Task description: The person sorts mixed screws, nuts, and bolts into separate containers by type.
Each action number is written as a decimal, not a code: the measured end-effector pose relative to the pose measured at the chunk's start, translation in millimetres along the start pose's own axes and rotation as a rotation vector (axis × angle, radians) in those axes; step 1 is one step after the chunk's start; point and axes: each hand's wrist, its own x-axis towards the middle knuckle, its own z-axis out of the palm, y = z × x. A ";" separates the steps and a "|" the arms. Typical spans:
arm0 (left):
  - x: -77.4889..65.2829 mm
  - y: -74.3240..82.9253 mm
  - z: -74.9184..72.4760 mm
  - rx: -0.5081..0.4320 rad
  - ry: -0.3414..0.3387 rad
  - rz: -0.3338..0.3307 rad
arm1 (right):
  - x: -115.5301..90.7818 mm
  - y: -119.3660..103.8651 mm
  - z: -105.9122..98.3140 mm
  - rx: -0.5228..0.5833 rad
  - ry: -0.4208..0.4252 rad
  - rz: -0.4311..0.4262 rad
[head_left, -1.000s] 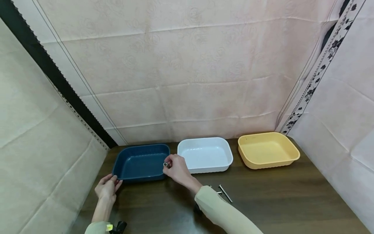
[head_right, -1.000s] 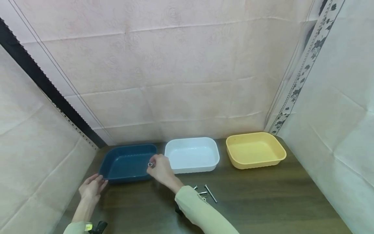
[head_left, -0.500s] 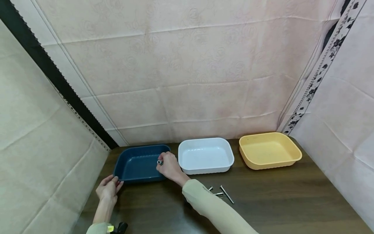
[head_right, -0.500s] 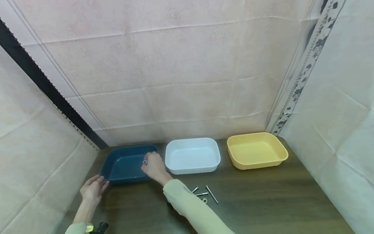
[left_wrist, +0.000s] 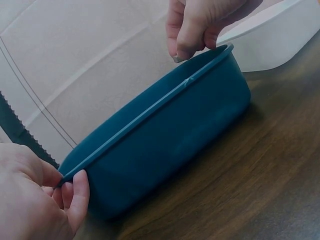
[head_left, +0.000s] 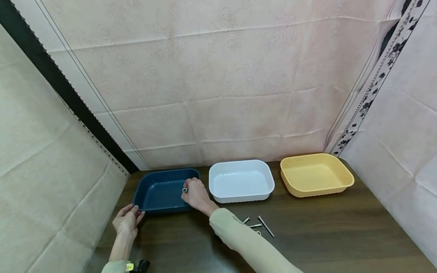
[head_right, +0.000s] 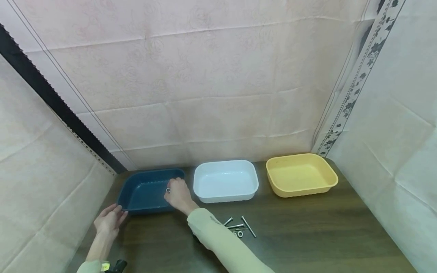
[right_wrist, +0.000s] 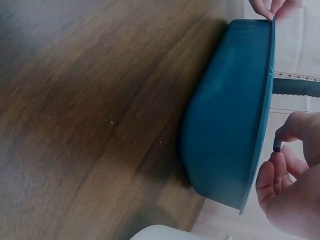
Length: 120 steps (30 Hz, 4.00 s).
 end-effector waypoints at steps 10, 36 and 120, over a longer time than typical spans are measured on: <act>6.4 -7.6 3.3 -0.008 0.036 0.011 | -1.6 2.0 2.7 -0.013 0.001 -0.007; 13.5 -15.2 -1.1 -0.063 0.033 0.008 | -12.6 5.1 -13.0 0.122 0.116 -0.079; -5.3 5.5 9.0 -0.035 0.072 -0.062 | -219.2 120.4 -78.6 0.147 0.424 0.255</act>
